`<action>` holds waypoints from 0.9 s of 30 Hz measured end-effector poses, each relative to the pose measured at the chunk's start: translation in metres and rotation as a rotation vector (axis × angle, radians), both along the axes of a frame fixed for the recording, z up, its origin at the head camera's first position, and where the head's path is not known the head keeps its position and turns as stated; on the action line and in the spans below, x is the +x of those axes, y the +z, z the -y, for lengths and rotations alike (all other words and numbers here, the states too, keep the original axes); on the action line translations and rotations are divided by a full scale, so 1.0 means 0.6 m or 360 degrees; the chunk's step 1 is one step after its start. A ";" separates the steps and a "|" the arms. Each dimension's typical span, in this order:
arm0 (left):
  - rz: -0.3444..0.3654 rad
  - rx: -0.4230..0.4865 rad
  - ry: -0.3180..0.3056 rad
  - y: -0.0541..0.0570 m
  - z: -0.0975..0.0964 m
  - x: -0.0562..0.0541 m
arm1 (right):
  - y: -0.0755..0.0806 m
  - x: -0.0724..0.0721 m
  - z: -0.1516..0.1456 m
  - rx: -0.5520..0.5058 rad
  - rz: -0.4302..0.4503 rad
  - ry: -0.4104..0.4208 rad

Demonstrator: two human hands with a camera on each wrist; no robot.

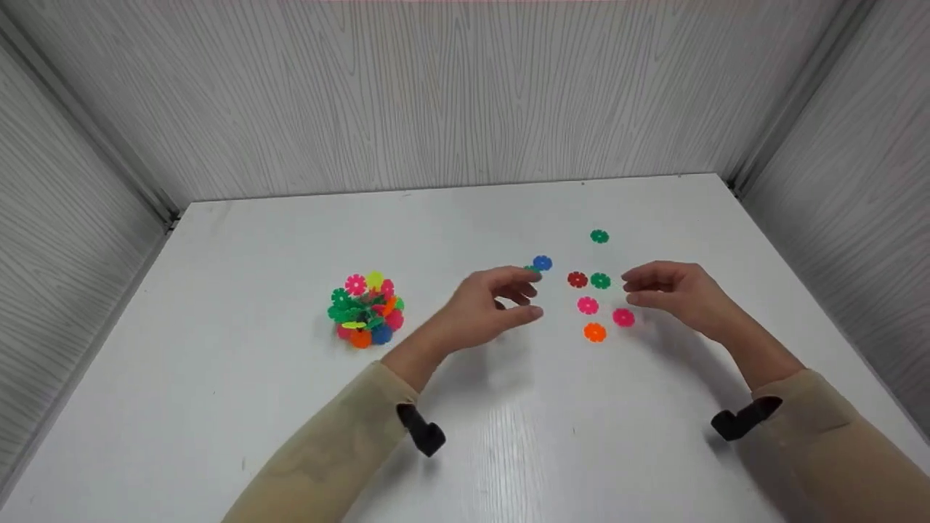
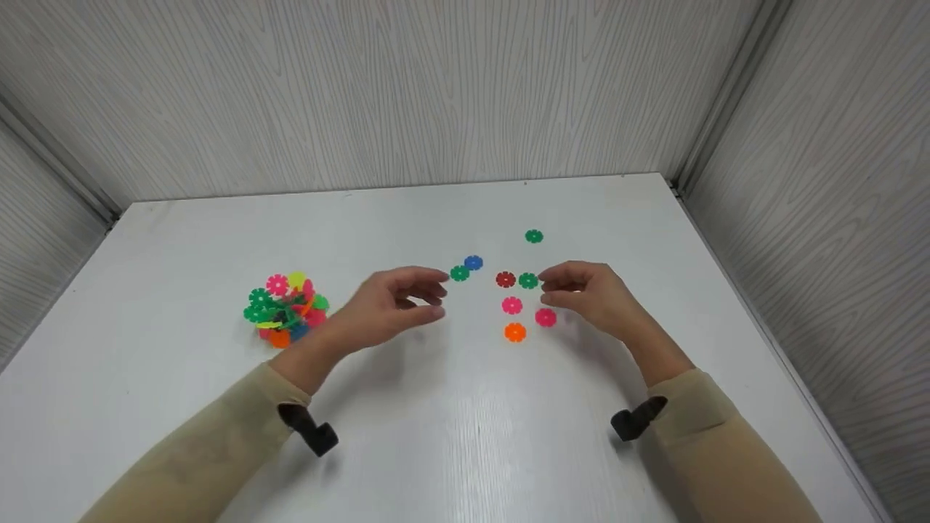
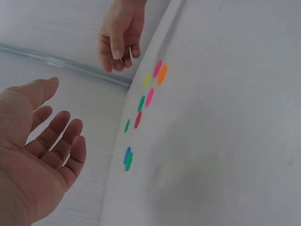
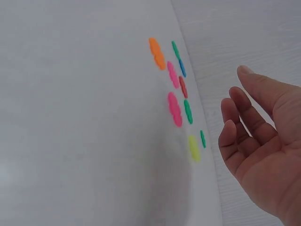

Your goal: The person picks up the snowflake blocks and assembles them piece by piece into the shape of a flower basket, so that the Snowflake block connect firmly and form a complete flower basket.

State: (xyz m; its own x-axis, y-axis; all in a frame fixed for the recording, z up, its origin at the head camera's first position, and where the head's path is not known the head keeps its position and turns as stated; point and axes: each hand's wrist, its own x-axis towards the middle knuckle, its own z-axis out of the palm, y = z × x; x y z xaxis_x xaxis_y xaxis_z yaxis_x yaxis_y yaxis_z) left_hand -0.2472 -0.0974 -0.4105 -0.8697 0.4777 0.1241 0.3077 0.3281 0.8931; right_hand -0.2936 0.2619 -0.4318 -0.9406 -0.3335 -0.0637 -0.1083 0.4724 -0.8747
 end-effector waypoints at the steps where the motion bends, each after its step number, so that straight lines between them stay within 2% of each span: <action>1: 0.0036 -0.0015 -0.0007 -0.010 -0.014 -0.003 | -0.005 0.001 -0.004 0.0030 0.0024 0.0001; 7: 0.0240 -0.0079 0.0031 -0.061 -0.073 -0.019 | -0.032 -0.006 -0.016 0.0179 0.0113 0.0013; 11: 0.0277 -0.0136 0.0059 -0.081 -0.099 -0.025 | -0.044 -0.010 -0.019 0.0276 0.0113 0.0017; 16: 0.0192 -0.0295 0.0070 -0.097 -0.128 -0.024 | -0.053 -0.009 -0.022 0.0368 0.0092 0.0044; 22: 0.0053 -0.0523 0.0105 -0.100 -0.152 -0.020 | -0.053 -0.005 -0.019 0.0494 -0.0033 0.0121; 27: -0.0098 -0.0739 0.0079 -0.099 -0.167 -0.026 | -0.051 -0.003 -0.020 0.0550 -0.0110 0.0183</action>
